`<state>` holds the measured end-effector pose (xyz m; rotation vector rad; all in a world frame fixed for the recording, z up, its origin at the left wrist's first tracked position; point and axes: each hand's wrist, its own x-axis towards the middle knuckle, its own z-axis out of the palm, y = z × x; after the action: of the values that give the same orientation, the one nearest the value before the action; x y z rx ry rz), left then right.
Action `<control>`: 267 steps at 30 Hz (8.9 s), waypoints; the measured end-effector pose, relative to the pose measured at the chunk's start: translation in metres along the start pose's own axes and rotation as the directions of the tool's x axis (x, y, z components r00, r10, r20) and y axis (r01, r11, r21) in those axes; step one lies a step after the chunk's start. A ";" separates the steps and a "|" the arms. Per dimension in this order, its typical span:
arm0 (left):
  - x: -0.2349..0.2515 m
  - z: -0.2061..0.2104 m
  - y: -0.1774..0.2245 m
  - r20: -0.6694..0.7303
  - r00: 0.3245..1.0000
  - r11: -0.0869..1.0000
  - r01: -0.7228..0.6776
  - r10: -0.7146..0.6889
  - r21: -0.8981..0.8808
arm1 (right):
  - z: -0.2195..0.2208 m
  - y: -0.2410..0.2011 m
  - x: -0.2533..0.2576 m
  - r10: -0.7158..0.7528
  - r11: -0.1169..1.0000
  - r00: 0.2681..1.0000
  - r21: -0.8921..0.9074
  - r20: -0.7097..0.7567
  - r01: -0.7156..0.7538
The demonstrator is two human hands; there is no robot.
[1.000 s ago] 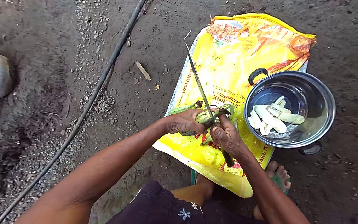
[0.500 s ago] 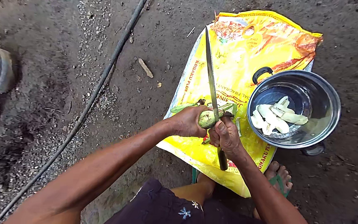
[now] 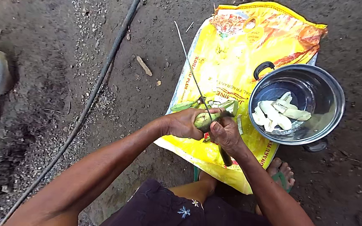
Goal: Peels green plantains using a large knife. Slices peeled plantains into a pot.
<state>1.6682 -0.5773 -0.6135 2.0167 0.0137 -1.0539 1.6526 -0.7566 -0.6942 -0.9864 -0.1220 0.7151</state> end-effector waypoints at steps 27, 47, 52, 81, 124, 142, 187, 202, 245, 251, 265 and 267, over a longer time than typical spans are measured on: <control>0.020 0.034 -0.056 -0.330 0.886 0.921 -0.217 0.325 0.325 | -0.014 -0.007 0.007 0.233 0.900 0.972 0.370 0.036 -0.230; 0.037 -0.015 -0.034 -0.335 0.856 0.549 -0.073 -0.394 -0.833 | 0.001 -0.011 -0.008 0.139 0.914 0.981 -0.400 0.138 -0.073; 0.022 -0.026 -0.061 -0.410 0.849 0.734 -0.039 -0.333 -0.678 | -0.021 -0.033 -0.006 0.229 0.971 0.929 -0.142 0.290 -0.195; 0.007 0.008 -0.002 -0.114 0.993 0.988 0.008 0.010 0.154 | -0.001 -0.004 -0.005 -0.035 0.945 0.998 -0.327 -0.044 0.019; 0.021 0.027 -0.029 -0.359 0.614 0.687 -0.454 0.703 0.568 | -0.006 -0.029 0.001 0.198 0.818 0.958 0.504 0.210 -0.279; 0.026 -0.016 0.025 -0.382 0.898 0.313 -0.306 -0.217 -0.899 | 0.003 -0.072 -0.005 0.106 0.994 0.989 0.040 -0.102 -0.102; 0.010 -0.003 0.062 -0.438 0.852 0.235 -0.381 -0.286 -0.894 | 0.014 -0.035 -0.005 -0.393 0.803 0.918 -0.465 0.058 0.374; 0.021 -0.001 0.047 -0.405 0.849 0.263 -0.328 -0.340 -0.907 | 0.015 -0.023 -0.003 -0.492 0.713 0.871 -0.570 0.010 0.409; 0.008 0.018 0.031 -0.569 0.804 0.570 -0.552 0.171 -0.609 | 0.020 -0.038 -0.005 -0.391 0.876 0.919 -0.328 -0.053 0.354; 0.013 0.022 0.032 -0.678 0.723 0.610 -0.600 0.135 -0.518 | 0.025 -0.038 -0.005 -0.380 0.886 0.923 -0.312 -0.064 0.344; 0.015 0.026 0.033 -0.753 0.653 0.658 -0.603 0.081 -0.451 | 0.025 -0.031 -0.001 -0.452 0.827 0.888 -0.411 -0.080 0.384; 0.015 0.025 0.031 -0.747 0.655 0.652 -0.617 0.115 -0.441 | 0.024 -0.030 -0.001 -0.477 0.807 0.876 -0.428 -0.067 0.407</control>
<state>1.6723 -0.6190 -0.6100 1.4865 0.2790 0.0565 1.6574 -0.7499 -0.6565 -1.3507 -0.3499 0.1636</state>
